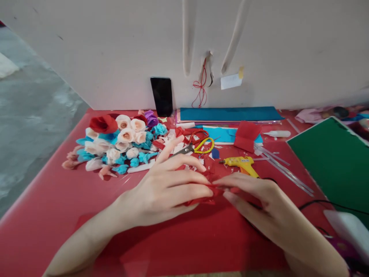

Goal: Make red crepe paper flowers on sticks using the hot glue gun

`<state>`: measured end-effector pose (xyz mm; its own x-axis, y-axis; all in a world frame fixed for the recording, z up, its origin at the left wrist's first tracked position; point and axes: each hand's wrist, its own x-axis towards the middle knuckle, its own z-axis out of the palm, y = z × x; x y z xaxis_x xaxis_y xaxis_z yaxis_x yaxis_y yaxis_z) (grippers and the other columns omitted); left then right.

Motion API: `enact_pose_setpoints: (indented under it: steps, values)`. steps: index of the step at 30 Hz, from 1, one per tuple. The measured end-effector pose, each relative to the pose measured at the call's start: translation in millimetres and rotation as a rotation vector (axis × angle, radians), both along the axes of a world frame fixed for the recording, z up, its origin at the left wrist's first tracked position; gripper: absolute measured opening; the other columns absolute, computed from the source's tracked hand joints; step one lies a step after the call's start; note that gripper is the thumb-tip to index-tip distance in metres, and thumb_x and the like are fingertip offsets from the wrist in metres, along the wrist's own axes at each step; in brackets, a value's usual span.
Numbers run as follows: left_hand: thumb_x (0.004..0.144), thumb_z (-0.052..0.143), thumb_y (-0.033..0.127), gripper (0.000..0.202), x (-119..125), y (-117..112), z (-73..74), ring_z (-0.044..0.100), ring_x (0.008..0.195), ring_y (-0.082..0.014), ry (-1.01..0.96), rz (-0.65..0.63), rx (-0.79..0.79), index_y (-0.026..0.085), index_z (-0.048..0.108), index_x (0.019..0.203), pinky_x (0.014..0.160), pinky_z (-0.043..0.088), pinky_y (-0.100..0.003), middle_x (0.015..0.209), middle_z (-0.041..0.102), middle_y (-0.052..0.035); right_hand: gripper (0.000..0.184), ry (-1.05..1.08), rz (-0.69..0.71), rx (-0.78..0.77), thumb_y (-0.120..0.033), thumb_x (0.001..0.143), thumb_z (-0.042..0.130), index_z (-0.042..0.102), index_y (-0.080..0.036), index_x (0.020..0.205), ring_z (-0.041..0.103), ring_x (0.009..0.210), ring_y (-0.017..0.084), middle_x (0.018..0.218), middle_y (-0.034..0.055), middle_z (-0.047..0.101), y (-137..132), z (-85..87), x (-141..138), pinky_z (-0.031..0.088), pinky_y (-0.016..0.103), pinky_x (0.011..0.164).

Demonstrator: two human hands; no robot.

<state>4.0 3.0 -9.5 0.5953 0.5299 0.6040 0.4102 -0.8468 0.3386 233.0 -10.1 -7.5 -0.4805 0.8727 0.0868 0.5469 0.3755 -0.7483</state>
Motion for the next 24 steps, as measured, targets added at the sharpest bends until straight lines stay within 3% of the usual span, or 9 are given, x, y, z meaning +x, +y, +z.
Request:
enact_pose_setpoints:
  steps: [3, 7, 19, 24]
  values:
    - [0.085, 0.057, 0.015, 0.011, -0.2, 0.1, 0.2, 0.061, 0.1, -0.0152, 0.012, -0.016, 0.02, 0.021, 0.064, 0.091, 0.117, 0.016, -0.05, 0.087, 0.072, 0.0031, 0.015, 0.08, 0.033, -0.023, -0.023, 0.086, 0.054, 0.067, -0.024, 0.094, 0.066, 0.082, 0.013, 0.089, -0.0019, 0.07, 5.6, 3.0, -4.4, 0.053, 0.018, 0.072]
    - [0.085, 0.056, 0.016, 0.01, 1.3, 2.6, 1.6, 0.061, 0.098, -0.0156, 0.006, -0.016, 0.033, 0.021, 0.064, 0.09, 0.115, 0.025, -0.047, 0.085, 0.073, 0.0025, 0.014, 0.15, 0.054, -0.072, -0.018, 0.083, 0.056, 0.069, -0.021, 0.086, 0.066, 0.072, 0.012, 0.081, -0.0025, 0.07, 8.5, 5.9, -7.3, 0.052, 0.015, 0.065]
    - [0.081, 0.064, 0.017, 0.005, 3.3, 6.4, 4.8, 0.062, 0.091, -0.0166, -0.012, -0.033, 0.008, 0.02, 0.066, 0.084, 0.106, 0.039, -0.046, 0.085, 0.074, 0.0015, 0.018, 0.237, 0.013, -0.079, -0.012, 0.079, 0.06, 0.07, -0.025, 0.087, 0.066, 0.071, 0.005, 0.078, -0.0083, 0.07, 7.7, 4.5, -7.7, 0.049, 0.006, 0.067]
    - [0.079, 0.065, 0.015, 0.006, 4.5, 7.2, 5.9, 0.06, 0.092, -0.016, -0.067, -0.068, -0.035, 0.018, 0.066, 0.085, 0.087, 0.054, -0.033, 0.084, 0.073, -0.0005, 0.021, 0.278, -0.001, -0.068, -0.01, 0.077, 0.061, 0.07, -0.026, 0.087, 0.066, 0.069, 0.004, 0.079, -0.0091, 0.07, 6.4, 4.4, -9.5, 0.048, 0.004, 0.066]
